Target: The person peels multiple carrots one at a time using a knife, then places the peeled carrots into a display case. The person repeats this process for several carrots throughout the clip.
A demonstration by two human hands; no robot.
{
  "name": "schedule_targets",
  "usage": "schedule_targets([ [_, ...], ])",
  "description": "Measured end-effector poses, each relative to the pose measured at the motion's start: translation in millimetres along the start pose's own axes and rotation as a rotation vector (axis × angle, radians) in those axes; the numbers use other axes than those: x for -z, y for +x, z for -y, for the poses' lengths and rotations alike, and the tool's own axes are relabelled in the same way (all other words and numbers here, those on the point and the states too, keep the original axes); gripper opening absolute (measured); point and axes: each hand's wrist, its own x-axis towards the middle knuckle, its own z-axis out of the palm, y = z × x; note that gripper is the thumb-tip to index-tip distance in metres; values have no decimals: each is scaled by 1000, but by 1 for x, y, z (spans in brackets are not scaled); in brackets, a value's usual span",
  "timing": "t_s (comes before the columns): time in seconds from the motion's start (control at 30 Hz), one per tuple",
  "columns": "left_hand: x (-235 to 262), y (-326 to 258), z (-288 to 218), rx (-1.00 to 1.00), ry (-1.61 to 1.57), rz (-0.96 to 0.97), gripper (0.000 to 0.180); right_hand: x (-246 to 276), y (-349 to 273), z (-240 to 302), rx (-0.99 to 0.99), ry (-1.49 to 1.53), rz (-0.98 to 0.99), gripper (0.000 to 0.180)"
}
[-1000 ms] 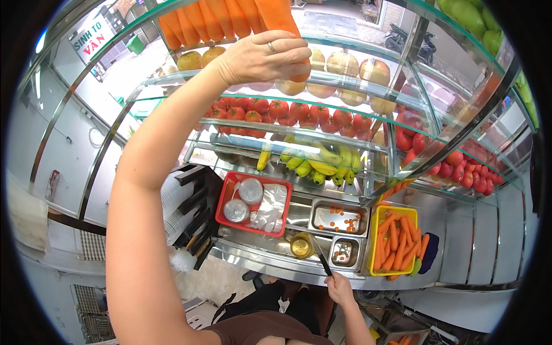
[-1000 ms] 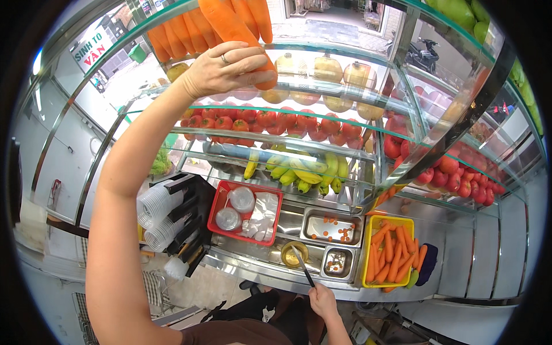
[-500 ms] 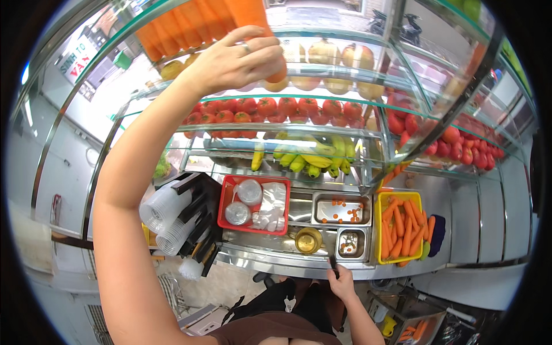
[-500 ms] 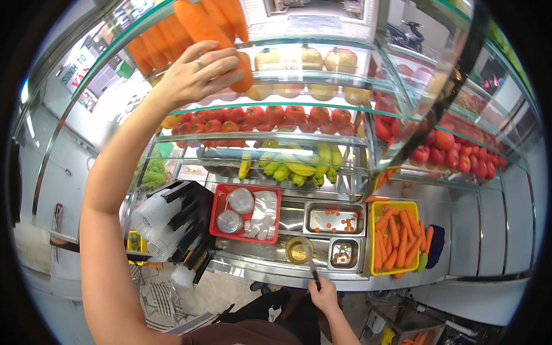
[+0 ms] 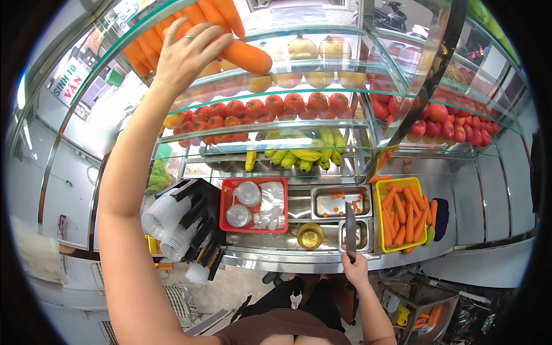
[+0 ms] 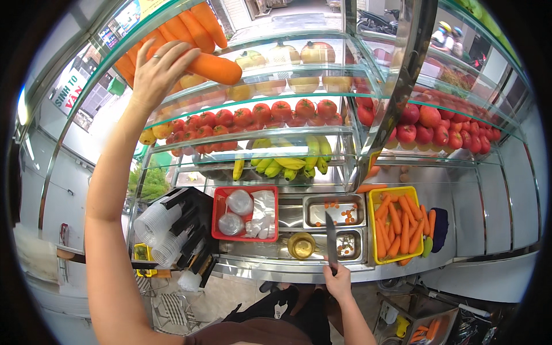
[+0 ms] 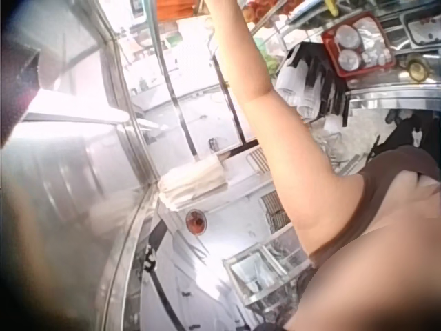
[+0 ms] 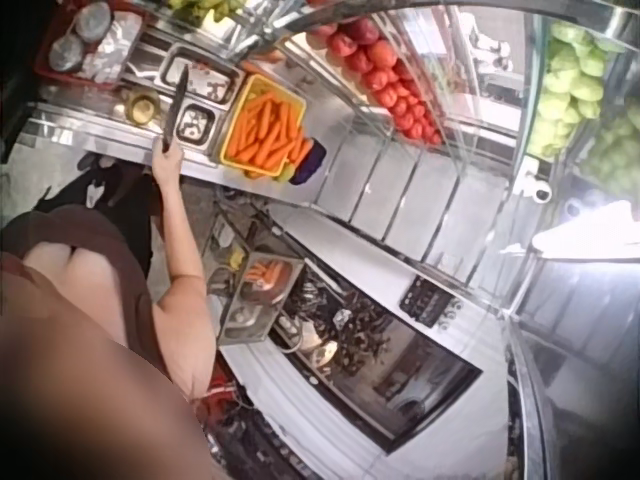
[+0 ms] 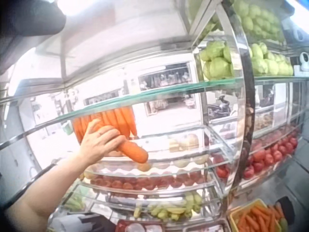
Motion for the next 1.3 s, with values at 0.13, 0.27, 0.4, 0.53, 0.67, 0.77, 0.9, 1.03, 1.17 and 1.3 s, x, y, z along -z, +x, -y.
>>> schedule_targets([
  [0.13, 4, -28, -28, 427, -279, 52, 41, -1, -15, 5, -51, 17, 69, 28],
  [0.27, 40, -34, -124, 1047, -1816, -77, 55, 5, -17, 28, -46, 158, 61, 36],
  [0.4, 93, -34, -254, 1206, -2601, -110, 59, 4, -6, 66, -51, 356, 44, 38],
  [0.53, 95, -23, -355, 1132, -2577, -180, 53, 9, 0, 88, 8, 732, -8, 54],
  [0.67, 112, -9, -389, 910, -2679, -41, 46, 21, 11, 91, -39, 1097, -107, 41],
  [0.77, 114, -4, -393, 690, -2315, 99, 47, 34, 20, 91, -24, 1247, -4, 40],
  [0.9, 104, -10, -403, 1311, -2904, 620, 52, 50, 20, 103, 79, 1246, -25, 42],
  [1.03, 81, -21, -408, 915, -3599, 969, 68, 60, 16, 112, 85, 1069, -31, 51],
  [1.17, 74, 2, -388, 639, -3399, 967, 85, 60, 15, 113, 94, 836, -18, 39],
  [1.3, 77, 12, -399, 608, -2860, 1038, 75, 51, 13, 102, 89, 669, -70, 36],
])
